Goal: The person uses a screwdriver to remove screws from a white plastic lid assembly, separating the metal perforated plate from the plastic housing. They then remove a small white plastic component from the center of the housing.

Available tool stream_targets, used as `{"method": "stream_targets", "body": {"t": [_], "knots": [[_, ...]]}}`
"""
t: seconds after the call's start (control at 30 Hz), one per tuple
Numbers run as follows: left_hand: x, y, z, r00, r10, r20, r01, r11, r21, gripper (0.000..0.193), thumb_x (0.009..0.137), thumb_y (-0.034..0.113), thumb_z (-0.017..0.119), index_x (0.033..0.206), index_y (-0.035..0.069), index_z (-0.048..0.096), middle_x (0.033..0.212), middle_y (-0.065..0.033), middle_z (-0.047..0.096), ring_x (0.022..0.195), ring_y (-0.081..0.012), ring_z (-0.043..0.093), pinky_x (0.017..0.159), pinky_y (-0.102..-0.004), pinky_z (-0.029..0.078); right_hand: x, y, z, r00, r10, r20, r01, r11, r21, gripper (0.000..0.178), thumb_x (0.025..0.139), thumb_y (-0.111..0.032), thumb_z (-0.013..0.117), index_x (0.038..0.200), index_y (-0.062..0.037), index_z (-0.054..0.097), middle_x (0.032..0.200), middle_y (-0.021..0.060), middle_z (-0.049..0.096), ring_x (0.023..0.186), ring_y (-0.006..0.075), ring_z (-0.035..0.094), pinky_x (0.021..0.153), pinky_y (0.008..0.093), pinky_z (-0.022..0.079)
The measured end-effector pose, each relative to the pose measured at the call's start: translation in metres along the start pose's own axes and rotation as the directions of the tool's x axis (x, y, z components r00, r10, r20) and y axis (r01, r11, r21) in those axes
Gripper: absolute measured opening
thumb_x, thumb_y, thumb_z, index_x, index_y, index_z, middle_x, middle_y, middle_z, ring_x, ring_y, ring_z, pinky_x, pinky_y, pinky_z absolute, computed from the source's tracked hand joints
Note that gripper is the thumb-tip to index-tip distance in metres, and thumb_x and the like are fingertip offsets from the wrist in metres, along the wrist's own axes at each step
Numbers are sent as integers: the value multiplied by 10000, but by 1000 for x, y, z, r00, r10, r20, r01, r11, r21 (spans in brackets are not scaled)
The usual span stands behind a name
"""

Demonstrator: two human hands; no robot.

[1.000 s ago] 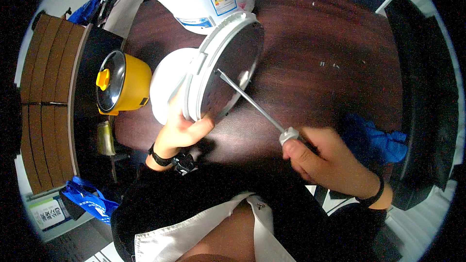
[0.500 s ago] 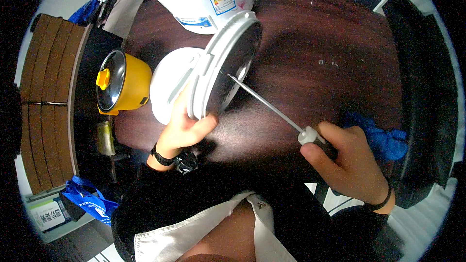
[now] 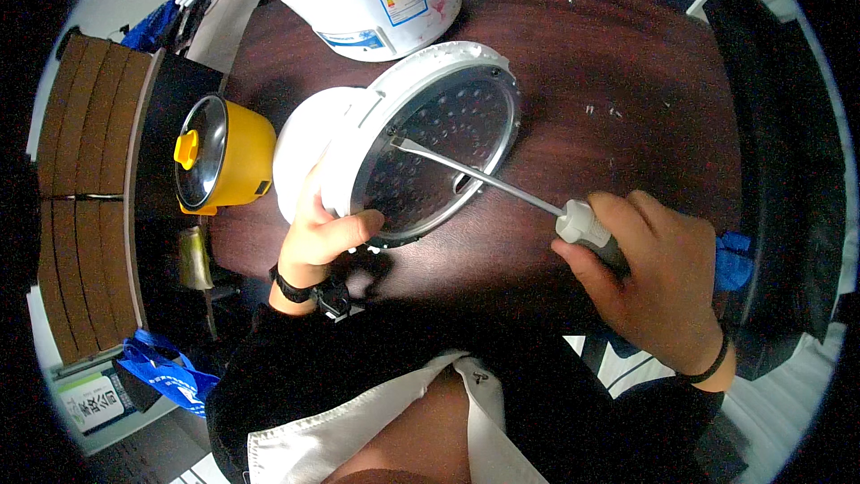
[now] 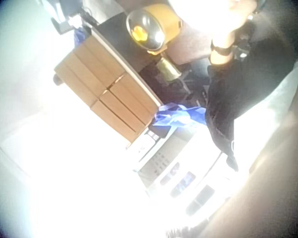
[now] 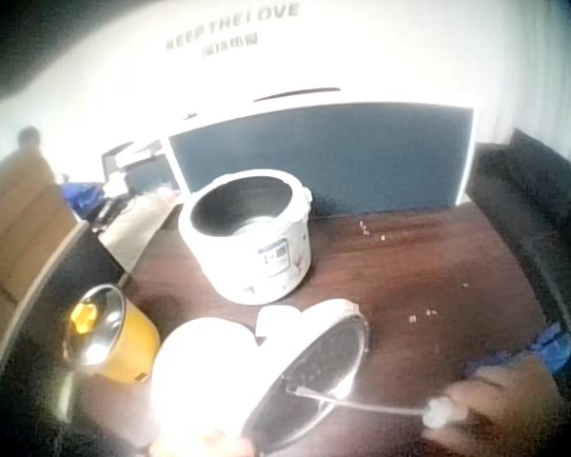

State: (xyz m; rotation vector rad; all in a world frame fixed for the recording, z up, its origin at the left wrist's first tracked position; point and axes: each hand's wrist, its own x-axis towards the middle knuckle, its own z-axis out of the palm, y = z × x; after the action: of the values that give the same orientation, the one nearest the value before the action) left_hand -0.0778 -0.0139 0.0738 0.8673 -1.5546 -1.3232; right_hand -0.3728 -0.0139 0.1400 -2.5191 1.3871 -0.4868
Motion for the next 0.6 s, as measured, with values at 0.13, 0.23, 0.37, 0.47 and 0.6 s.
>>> {"method": "stream_targets", "body": {"t": [0.13,0.23,0.37,0.47,0.6], "knots": [[-2,0,-2,1000,-16,25,16,1000,21,778,648,-55,568,1388,-7,333,1290,-145,503,1180,-216,485,1008,-329,350,1,-1,1,1000,2,-14,-2,1000,3,315,709,-243,746,907,-49,595,705,107,561,572,296,574,472,356,413],[-3,-1,-4,998,-15,57,11,998,58,793,639,-58,561,1394,-6,324,1318,-147,480,1204,-221,466,1018,-335,338,3,-2,-2,999,-32,-5,32,999,-33,314,711,-240,745,906,-45,596,704,111,563,568,293,575,472,354,410],[-4,0,-4,996,15,88,-26,992,125,814,625,-57,556,1401,-5,314,1348,-154,455,1233,-226,444,1028,-337,324,2,-3,-10,998,-12,63,14,999,-39,316,712,-243,742,906,-40,595,705,120,565,571,294,578,477,357,410],[-4,0,-6,994,19,105,-31,992,120,822,619,-54,559,1402,-8,311,1356,-158,449,1241,-226,439,1033,-337,318,0,-4,-12,998,-26,58,27,999,-17,317,715,-247,739,905,-38,593,703,124,563,569,299,574,478,358,406],[-4,0,-7,992,4,125,-18,994,111,827,615,-47,567,1401,-10,311,1356,-161,449,1245,-232,437,1039,-343,315,-2,-5,-13,998,-25,58,25,1000,12,326,720,-253,735,913,-33,591,710,127,567,571,301,568,481,359,399]]}}
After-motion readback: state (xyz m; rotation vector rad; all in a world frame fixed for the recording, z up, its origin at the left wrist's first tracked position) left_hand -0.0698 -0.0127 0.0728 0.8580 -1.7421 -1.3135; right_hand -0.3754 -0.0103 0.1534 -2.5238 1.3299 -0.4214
